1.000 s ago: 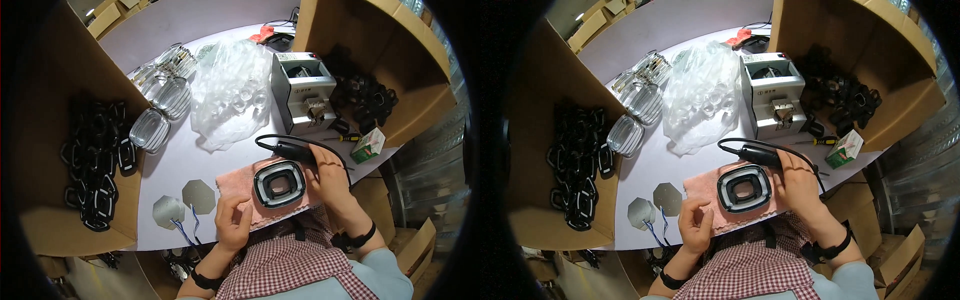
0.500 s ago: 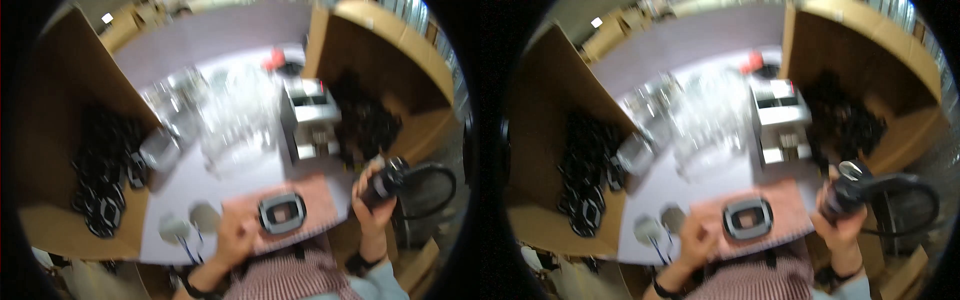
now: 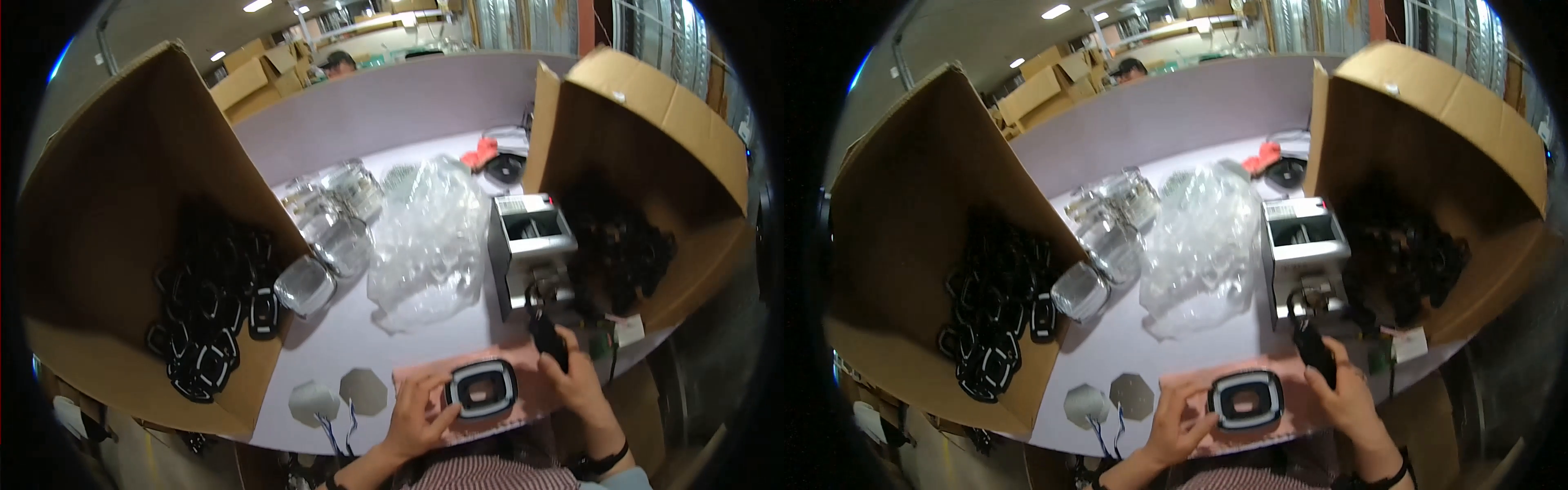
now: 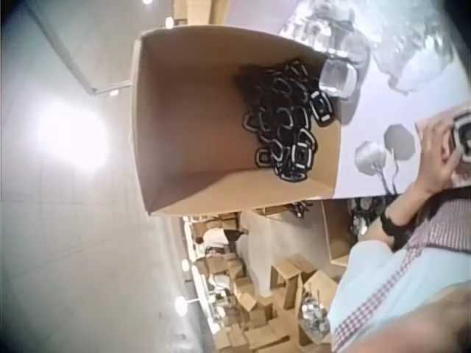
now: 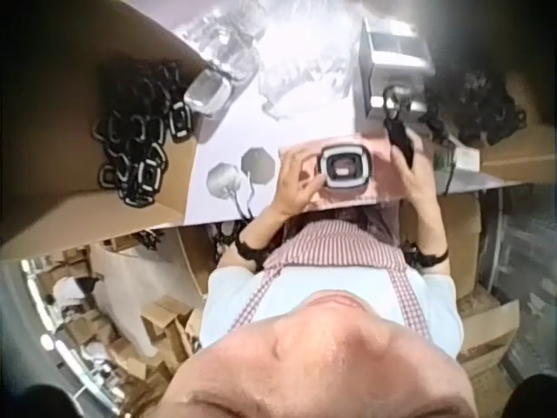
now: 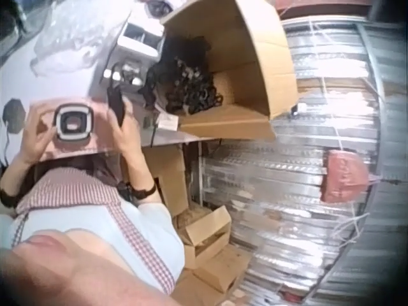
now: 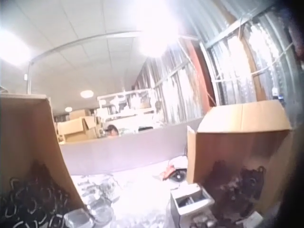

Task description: Assembling plastic components with metal plates and wiring using an electric screwdriver.

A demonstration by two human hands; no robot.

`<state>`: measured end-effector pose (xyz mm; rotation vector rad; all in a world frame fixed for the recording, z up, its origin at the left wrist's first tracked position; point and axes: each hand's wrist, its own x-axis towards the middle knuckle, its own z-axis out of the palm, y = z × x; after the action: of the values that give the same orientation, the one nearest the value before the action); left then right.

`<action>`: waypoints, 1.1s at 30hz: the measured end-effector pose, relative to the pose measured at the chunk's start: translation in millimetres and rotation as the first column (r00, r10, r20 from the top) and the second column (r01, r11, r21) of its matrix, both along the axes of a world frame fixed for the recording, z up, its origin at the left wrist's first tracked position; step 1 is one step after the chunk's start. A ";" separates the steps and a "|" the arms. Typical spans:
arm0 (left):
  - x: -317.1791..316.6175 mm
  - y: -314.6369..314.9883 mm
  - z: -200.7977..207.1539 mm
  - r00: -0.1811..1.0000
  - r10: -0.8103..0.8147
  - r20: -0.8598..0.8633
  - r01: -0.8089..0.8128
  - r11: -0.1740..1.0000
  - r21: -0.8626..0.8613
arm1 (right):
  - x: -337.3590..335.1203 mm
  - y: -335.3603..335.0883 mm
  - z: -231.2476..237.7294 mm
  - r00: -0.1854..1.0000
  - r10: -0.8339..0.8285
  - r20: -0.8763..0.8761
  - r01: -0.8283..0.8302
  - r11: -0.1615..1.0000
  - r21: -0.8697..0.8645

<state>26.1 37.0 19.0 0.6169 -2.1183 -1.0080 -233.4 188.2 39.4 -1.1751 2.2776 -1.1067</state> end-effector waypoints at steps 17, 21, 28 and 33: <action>-22.7 -143.8 79.5 0.750 -0.426 0.506 0.400 0.901 0.167 | 4.6 3.9 -6.9 0.982 0.086 -0.168 -0.056 0.983 0.177; -60.6 -174.0 62.7 0.657 -0.285 0.698 0.319 0.944 0.085 | 12.4 0.0 0.6 0.979 0.088 -0.184 -0.044 0.973 0.228; -86.3 -197.0 4.9 0.824 -0.144 0.548 0.284 0.942 -0.180 | 31.1 2.9 2.5 0.942 0.050 -0.333 -0.015 0.994 0.106; -91.2 -221.0 -12.3 0.827 -0.112 0.551 0.218 0.967 -0.131 | 18.3 -2.3 -18.8 0.825 0.042 -0.564 -0.246 0.925 -0.290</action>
<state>-65.1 -184.0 6.7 0.6890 -2.7725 -0.7618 -215.1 185.9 20.5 -2.0064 2.3762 -1.2770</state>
